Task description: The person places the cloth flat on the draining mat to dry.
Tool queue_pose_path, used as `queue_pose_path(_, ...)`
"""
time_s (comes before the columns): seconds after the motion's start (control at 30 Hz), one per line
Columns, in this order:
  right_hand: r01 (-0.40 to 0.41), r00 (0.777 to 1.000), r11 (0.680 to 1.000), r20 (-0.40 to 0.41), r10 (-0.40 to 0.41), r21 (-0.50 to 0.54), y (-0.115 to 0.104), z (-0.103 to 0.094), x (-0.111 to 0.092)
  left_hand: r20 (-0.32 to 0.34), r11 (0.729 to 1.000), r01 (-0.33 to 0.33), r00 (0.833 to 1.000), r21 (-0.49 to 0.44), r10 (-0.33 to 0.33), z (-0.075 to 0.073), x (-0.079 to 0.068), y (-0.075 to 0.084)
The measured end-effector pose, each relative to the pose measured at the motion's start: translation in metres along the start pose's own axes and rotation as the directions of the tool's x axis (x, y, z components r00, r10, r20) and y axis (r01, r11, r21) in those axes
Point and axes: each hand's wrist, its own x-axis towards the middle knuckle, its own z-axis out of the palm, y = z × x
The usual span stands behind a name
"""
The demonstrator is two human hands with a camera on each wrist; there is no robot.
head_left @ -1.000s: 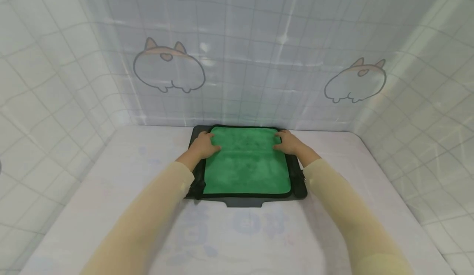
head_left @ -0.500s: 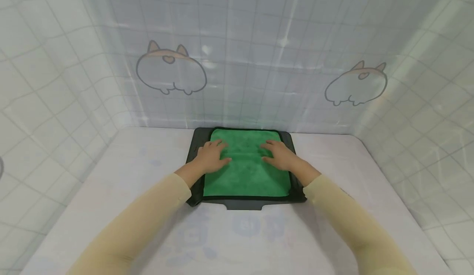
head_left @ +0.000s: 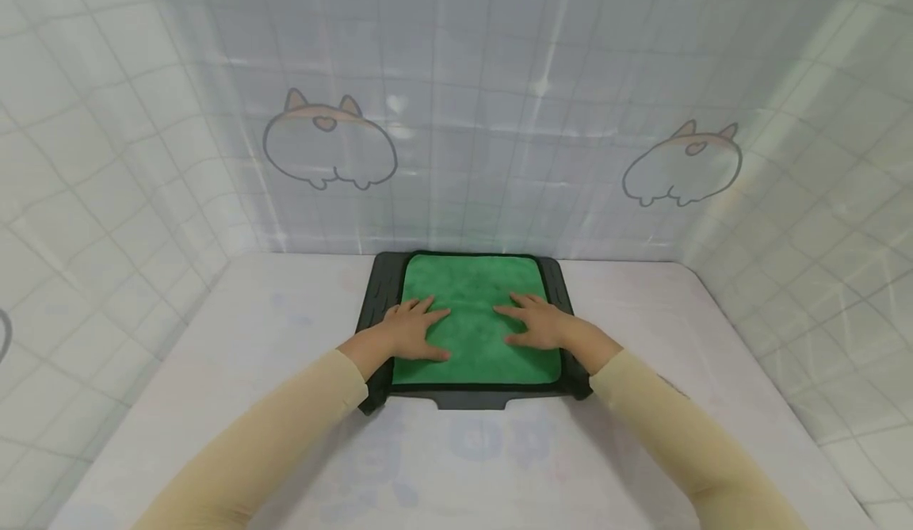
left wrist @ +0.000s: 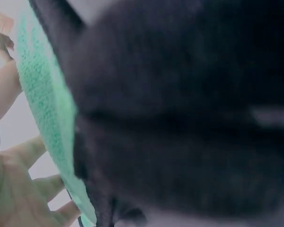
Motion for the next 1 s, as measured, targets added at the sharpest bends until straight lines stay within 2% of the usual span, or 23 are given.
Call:
queue_pose_path(0.23, 0.036, 0.999, 0.999, 0.029, -0.036, 0.013, 0.005, 0.002, -0.008, 0.065, 0.999, -0.045, 0.997, 0.026, 0.043, -0.004, -0.009, 0.000)
queue_pose_path(0.37, 0.041, 0.998, 0.999, 0.038, -0.042, 0.035, 0.005, 0.003, -0.012, 0.074, 0.995, -0.079, 0.994, 0.054, 0.075, -0.003, -0.011, -0.003)
queue_pose_path(0.43, 0.054, 0.998, 0.997, 0.036, -0.057, 0.060, 0.005, 0.000, -0.012, 0.064, 0.996, -0.088, 0.994, 0.034, 0.086, -0.004, -0.012, -0.005)
queue_pose_path(0.57, 0.074, 0.997, 0.985, 0.027, -0.079, 0.155, 0.008, -0.011, -0.009, 0.013, 0.995, -0.090, 0.996, -0.040, 0.090, -0.009, -0.011, -0.011)
queue_pose_path(0.7, 0.040, 0.999, 0.969, -0.004, -0.040, 0.244, 0.017, -0.027, -0.004, -0.065, 0.990, -0.092, 0.994, -0.105, 0.085, -0.016, -0.003, -0.018)
queue_pose_path(0.87, 0.023, 0.993, 0.963, -0.114, 0.008, 0.267, 0.026, -0.043, 0.009, -0.161, 0.991, -0.026, 0.987, -0.129, 0.005, -0.026, 0.011, -0.030)
queue_pose_path(1.0, 0.017, 0.981, 0.962, -0.191, 0.036, 0.271, 0.030, -0.045, 0.023, -0.187, 0.989, 0.053, 0.979, -0.136, -0.078, -0.032, 0.020, -0.038)
